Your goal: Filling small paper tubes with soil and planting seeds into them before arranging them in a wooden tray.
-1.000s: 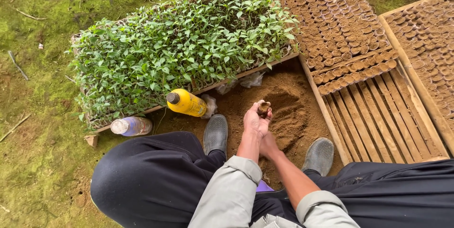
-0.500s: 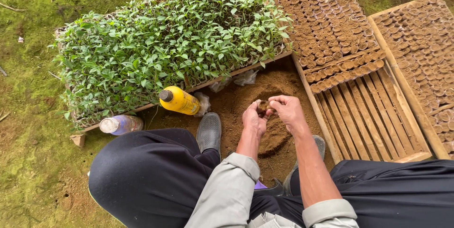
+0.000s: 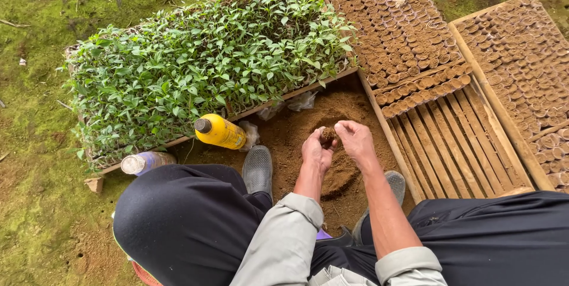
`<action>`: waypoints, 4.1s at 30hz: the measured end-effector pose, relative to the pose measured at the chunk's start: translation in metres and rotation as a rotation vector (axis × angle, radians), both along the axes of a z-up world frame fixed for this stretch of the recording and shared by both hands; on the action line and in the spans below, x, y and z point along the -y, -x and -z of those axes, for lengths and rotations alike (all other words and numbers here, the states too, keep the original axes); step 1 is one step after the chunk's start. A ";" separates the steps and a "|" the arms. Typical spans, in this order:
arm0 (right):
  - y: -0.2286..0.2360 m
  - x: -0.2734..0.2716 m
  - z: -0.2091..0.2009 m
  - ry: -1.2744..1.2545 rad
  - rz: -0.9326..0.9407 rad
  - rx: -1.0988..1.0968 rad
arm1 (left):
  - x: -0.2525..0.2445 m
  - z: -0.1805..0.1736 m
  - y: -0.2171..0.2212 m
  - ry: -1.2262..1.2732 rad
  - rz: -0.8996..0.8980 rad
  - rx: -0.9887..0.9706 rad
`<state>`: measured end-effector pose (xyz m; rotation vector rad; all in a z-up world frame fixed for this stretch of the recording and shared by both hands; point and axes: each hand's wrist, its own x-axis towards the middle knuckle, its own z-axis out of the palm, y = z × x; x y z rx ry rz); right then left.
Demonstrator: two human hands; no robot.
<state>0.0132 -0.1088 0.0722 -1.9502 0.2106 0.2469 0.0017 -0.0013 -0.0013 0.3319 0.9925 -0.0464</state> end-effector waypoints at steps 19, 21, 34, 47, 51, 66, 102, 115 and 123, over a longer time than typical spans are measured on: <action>0.011 -0.007 0.015 -0.093 0.046 -0.140 | 0.003 -0.014 0.009 -0.024 0.115 0.100; 0.002 0.003 0.041 0.031 -0.009 -0.119 | 0.006 -0.013 0.007 -0.023 0.146 0.109; 0.001 0.002 0.022 -0.259 0.163 -0.127 | 0.006 -0.007 0.004 -0.008 0.165 0.100; -0.006 0.013 0.053 -0.205 0.185 -0.093 | 0.006 -0.013 0.006 -0.039 0.212 0.098; -0.003 0.010 0.057 -0.104 0.135 -0.090 | 0.011 -0.008 0.003 -0.017 0.176 0.103; 0.007 0.018 0.045 0.348 0.019 0.036 | 0.028 0.038 0.006 -0.005 0.193 0.062; -0.043 0.134 0.062 -0.678 0.965 -0.085 | 0.130 -0.066 -0.035 -0.608 1.155 0.431; -0.213 0.306 0.028 -0.528 1.186 -0.125 | 0.205 -0.062 -0.081 -0.469 1.592 0.311; -0.265 0.338 0.050 -0.371 1.060 -0.096 | 0.198 -0.042 -0.087 -0.365 1.605 0.307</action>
